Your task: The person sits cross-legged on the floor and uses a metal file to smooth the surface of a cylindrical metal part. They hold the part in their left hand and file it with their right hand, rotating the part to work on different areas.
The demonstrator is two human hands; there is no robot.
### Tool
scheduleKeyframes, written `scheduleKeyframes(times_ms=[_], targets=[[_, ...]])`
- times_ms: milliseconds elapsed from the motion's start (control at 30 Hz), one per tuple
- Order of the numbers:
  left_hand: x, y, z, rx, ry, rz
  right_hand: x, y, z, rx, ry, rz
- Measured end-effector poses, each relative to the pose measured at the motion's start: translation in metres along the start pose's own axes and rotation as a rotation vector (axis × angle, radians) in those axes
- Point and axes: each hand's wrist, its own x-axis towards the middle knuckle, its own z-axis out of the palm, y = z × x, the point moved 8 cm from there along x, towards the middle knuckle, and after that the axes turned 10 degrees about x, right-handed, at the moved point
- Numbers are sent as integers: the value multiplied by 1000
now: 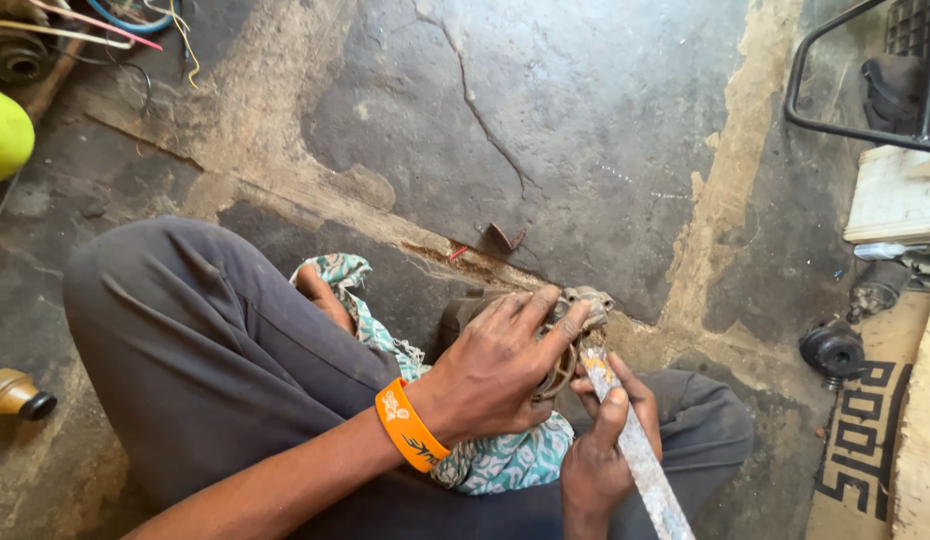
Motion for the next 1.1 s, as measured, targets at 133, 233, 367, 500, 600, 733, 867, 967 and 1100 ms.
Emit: scheduleKeyframes(times_ms=[133, 233, 367, 500, 600, 733, 867, 967, 1100], targets=[[-2, -1, -1, 5, 9, -3, 0, 0, 0, 27, 5, 4], [-2, 0, 0, -13, -16, -12, 2, 2, -2, 23, 16, -9], [-1, 1, -2, -5, -12, -13, 5, 11, -3, 42, 4, 19], [0, 2, -5, 5, 13, 1, 3, 12, -9, 135, 30, -12], [-1, 1, -6, -14, 18, -2, 0, 13, -17, 176, 88, 6], [-2, 3, -7, -2, 0, -21, 5, 18, -14, 87, 16, 18], [-3, -1, -12, 13, -13, -32, 19, 34, -20, 220, 16, 82], [-4, -24, -27, -304, 128, -93, 37, 50, -32, 272, 13, 137], [-11, -85, -20, -328, 139, -499, 64, 90, -50, 206, 8, 277]])
